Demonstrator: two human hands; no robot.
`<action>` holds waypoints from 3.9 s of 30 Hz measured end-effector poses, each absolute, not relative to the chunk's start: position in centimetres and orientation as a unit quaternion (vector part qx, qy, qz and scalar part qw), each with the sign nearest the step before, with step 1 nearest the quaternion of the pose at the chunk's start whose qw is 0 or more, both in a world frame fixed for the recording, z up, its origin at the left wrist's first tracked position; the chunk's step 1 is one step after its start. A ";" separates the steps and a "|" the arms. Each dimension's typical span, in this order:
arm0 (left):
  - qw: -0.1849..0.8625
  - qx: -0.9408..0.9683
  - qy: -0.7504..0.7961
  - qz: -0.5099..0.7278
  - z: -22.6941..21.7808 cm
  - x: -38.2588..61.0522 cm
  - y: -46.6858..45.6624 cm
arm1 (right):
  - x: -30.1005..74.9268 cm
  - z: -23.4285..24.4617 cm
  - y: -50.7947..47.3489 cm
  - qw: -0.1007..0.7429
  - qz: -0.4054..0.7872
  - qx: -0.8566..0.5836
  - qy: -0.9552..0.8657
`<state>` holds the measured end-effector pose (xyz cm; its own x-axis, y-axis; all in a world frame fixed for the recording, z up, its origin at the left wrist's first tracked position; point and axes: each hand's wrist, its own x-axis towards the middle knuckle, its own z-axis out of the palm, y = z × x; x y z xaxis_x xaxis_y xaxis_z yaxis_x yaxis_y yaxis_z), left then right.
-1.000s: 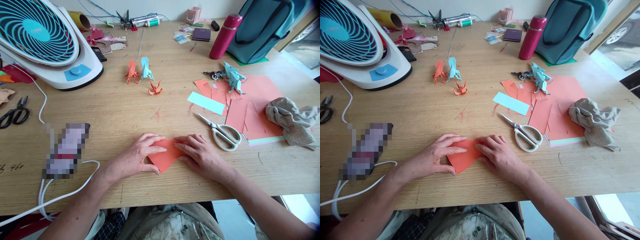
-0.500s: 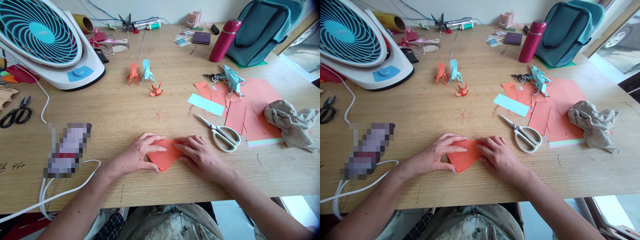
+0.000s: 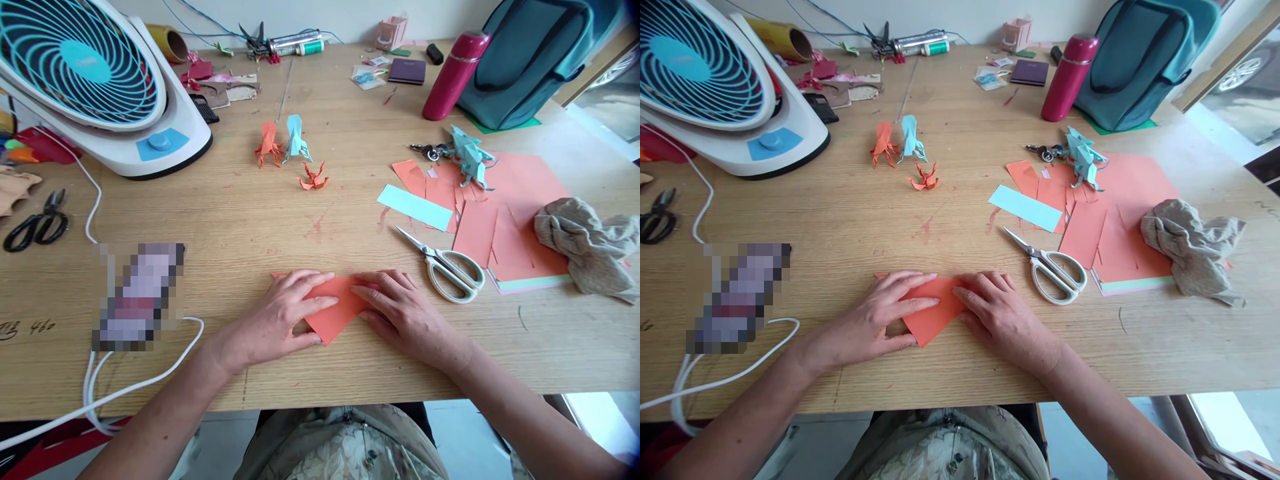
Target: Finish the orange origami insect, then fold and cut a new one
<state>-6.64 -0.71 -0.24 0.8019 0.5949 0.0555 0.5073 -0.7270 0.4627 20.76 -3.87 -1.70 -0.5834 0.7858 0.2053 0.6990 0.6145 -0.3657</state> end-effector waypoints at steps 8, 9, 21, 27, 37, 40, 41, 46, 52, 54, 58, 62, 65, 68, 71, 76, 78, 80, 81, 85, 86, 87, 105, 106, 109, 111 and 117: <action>0.166 0.943 0.271 0.100 -0.9 -6.6 -2.3 | 23.2 -1.5 -5.2 0.181 0.026 -0.487 -0.854; 0.164 0.943 0.271 0.104 -0.9 -6.5 -2.3 | 24.0 -1.5 -5.4 0.199 0.001 -0.512 -0.835; 0.124 0.942 0.294 0.103 -0.9 -5.4 -2.1 | 30.0 -3.3 -5.2 0.200 -0.035 -0.638 -0.743; 0.082 0.949 0.299 0.060 -0.8 -4.6 -2.1 | 31.5 -3.4 -5.2 0.198 -0.046 -0.651 -0.732; 0.057 0.957 0.268 0.093 -1.4 -5.8 -2.0 | 32.6 -2.9 -5.8 0.200 -0.037 -0.659 -0.724; 0.052 0.958 0.263 0.100 -1.5 -6.1 -1.9 | 31.0 -3.0 -5.8 0.214 -0.010 -0.658 -0.722; 0.051 0.958 0.264 0.100 -1.5 -6.1 -1.9 | 30.5 -3.0 -5.8 0.212 -0.008 -0.655 -0.725; 0.049 0.956 0.280 0.071 -1.5 -5.7 -1.8 | 29.1 -2.6 -5.2 0.209 -0.041 -0.632 -0.745; 0.050 0.954 0.293 0.037 -1.0 -5.1 -2.1 | 32.4 -1.4 -2.8 0.206 -0.133 -0.640 -0.729; 0.050 0.953 0.297 0.032 -0.9 -4.9 -2.2 | 34.0 -1.5 -2.1 0.190 -0.153 -0.651 -0.719; 0.047 0.952 0.300 0.030 -0.8 -4.6 -2.3 | 35.2 -2.3 -2.2 0.170 -0.137 -0.667 -0.712; 0.040 0.952 0.300 0.032 -0.8 -4.7 -2.4 | 32.2 -2.0 -4.0 0.210 -0.120 -0.652 -0.719; 0.033 0.952 0.302 0.040 -0.7 -4.7 -2.5 | 28.2 -1.2 -5.3 0.256 0.009 -0.568 -0.782; 0.030 0.952 0.298 0.057 -0.6 -4.6 -2.5 | 24.7 -0.7 -5.8 0.197 0.094 -0.477 -0.851; 0.041 0.953 0.293 0.064 -0.3 -4.6 -2.7 | 22.8 -0.7 -5.7 0.166 0.102 -0.440 -0.876; 0.079 0.953 0.283 0.079 0.3 -4.9 -3.1 | 22.0 -0.9 -5.3 0.157 0.070 -0.403 -0.899; 0.104 0.950 0.279 0.094 0.4 -5.1 -3.2 | 22.0 -1.0 -5.1 0.149 0.058 -0.386 -0.908; 0.132 0.943 0.284 0.110 0.5 -5.2 -3.1 | 21.9 -1.0 -5.0 0.149 0.060 -0.379 -0.911; 0.146 0.937 0.292 0.122 0.6 -5.3 -3.1 | 21.9 -1.1 -5.0 0.154 0.068 -0.383 -0.908; 0.195 0.906 0.337 0.166 1.0 -5.4 -3.1 | 21.6 -1.2 -4.8 0.183 0.118 -0.410 -0.886; 0.202 0.901 0.345 0.167 1.2 -5.3 -3.1 | 21.6 -1.3 -4.8 0.190 0.132 -0.415 -0.880; 0.205 0.899 0.351 0.164 1.5 -5.2 -3.2 | 21.5 -1.3 -4.7 0.196 0.145 -0.418 -0.875; 0.066 0.911 0.405 -0.041 4.9 -0.4 -1.0 | 20.9 -1.0 -4.2 0.224 0.248 -0.483 -0.810; 0.064 0.913 0.400 -0.047 4.8 -0.4 -0.8 | 20.8 -0.9 -4.3 0.225 0.251 -0.487 -0.806; 0.077 0.899 0.424 -0.073 4.7 -0.3 -0.2 | 20.6 -0.6 -4.4 0.224 0.243 -0.502 -0.799; 0.093 0.888 0.441 -0.090 4.7 -0.1 0.1 | 20.3 -0.6 -4.5 0.216 0.225 -0.513 -0.800; 0.121 0.885 0.435 -0.117 4.5 0.2 0.0 | 19.3 -0.6 -4.3 0.172 0.174 -0.545 -0.802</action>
